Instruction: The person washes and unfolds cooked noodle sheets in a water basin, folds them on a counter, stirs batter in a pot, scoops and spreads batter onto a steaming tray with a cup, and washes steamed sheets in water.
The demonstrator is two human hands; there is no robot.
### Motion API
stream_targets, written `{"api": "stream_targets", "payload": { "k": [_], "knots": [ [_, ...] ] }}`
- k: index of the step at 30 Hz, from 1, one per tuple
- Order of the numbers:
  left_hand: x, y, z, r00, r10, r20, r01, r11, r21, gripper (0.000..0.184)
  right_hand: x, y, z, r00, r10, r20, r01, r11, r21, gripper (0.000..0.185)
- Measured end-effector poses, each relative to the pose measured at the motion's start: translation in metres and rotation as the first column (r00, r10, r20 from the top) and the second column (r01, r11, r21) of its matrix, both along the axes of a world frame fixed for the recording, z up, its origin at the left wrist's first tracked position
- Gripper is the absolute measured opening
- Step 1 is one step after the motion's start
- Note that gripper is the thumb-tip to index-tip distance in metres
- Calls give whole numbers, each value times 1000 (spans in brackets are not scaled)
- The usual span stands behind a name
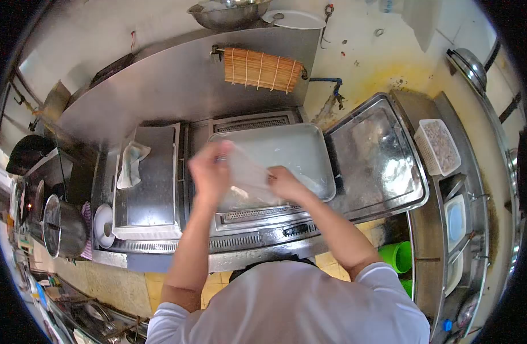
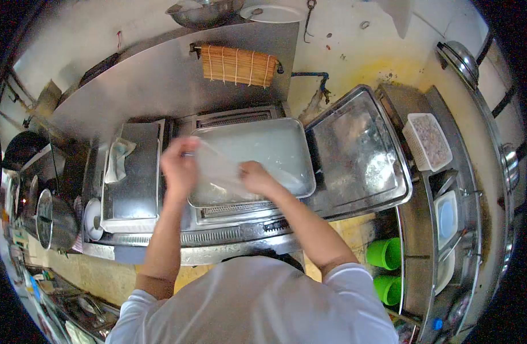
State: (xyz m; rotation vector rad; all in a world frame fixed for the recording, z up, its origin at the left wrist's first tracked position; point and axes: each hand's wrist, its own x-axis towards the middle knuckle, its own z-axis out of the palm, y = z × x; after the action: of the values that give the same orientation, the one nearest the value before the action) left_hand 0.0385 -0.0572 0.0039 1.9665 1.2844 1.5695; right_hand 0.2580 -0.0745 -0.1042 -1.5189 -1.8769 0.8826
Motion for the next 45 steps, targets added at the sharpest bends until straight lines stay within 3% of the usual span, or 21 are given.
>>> {"api": "stream_targets", "payload": {
  "k": [1, 3, 5, 7, 9, 11, 14, 16, 17, 19, 21, 23, 25, 28, 31, 34, 37, 40, 43, 44, 45],
  "knots": [
    [-21, 12, -4, 974, 21, 227, -33, 998, 49, 11, 28, -2, -28, 995, -75, 66, 80, 994, -70, 26],
    [-53, 6, 10, 948, 278, 157, -260, 958, -123, 8, 89, -10, -61, 957, -143, 252, 177, 977, -116, 28],
    [-67, 6, -15, 963, 261, 59, -260, 965, -30, 11, 101, -10, -59, 908, -107, 404, 174, 975, -135, 30],
    [-46, -4, -37, 988, 134, 74, -123, 983, -133, 23, 79, -3, -16, 874, -34, 484, 150, 968, -203, 30],
    [-8, -19, -50, 998, -58, 10, 59, 980, -191, 37, 26, -6, 20, 999, -39, 12, 35, 974, 223, 28],
    [19, -33, -32, 988, -127, -85, 114, 983, -147, 38, -31, -11, 60, 953, 42, -301, 14, 983, 182, 27],
    [-10, -19, -24, 996, -39, -86, 37, 999, -27, 38, -29, -16, 33, 989, 117, -91, -122, 991, -60, 27],
    [-46, -11, 1, 981, 140, 137, -139, 990, -20, 33, 26, -9, -51, 985, -33, 168, 45, 997, -68, 27],
    [-61, -12, 12, 947, 275, 167, -243, 951, -189, 31, 58, -18, -51, 967, -57, 250, 81, 993, -87, 28],
    [-80, -8, -13, 969, 246, 3, -244, 964, -104, 23, 79, -22, -47, 940, -88, 329, 128, 986, -102, 28],
    [-61, -9, -44, 996, 59, 65, -49, 987, -153, 21, 81, -17, -40, 937, -114, 329, 155, 983, -100, 28],
    [-24, -18, -45, 995, -49, -91, 36, 990, -135, 25, 32, -21, 18, 994, -58, -88, 73, 982, 177, 24],
    [14, -23, -36, 986, -160, 53, 169, 933, -317, 20, -16, -24, 61, 910, 58, -411, 64, 959, 277, 18],
    [34, -17, -27, 990, -127, 54, 137, 872, -469, 16, -26, -26, 94, 981, -112, -159, 122, 991, 53, 19],
    [37, -27, -53, 939, -320, 128, 344, 857, -383, 22, -12, -27, 100, 960, -155, -235, 212, 947, 240, 15],
    [33, -54, -53, 916, -401, 13, 320, 712, -625, 24, 12, -32, 131, 937, -275, -217, 319, 927, 200, 16],
    [17, -58, -67, 895, -439, -75, 274, 677, -683, 23, 46, -22, 144, 899, -318, -300, 403, 869, 288, 16],
    [-20, -50, -59, 882, -442, -163, 313, 808, -499, 22, 75, -21, 178, 857, -384, -343, 491, 810, 321, 18],
    [-64, -32, -17, 860, -253, -443, 143, 953, -267, 32, 93, -30, 219, 866, -344, -362, 486, 747, 454, 19],
    [-73, -31, 17, 825, -132, -549, 88, 991, -106, 39, 96, -35, 232, 863, -334, -379, 493, 722, 487, 19],
    [-86, -29, 39, 858, -89, -506, 70, 996, -58, 41, 98, -39, 245, 860, -323, -396, 499, 694, 518, 18]
  ]
}}
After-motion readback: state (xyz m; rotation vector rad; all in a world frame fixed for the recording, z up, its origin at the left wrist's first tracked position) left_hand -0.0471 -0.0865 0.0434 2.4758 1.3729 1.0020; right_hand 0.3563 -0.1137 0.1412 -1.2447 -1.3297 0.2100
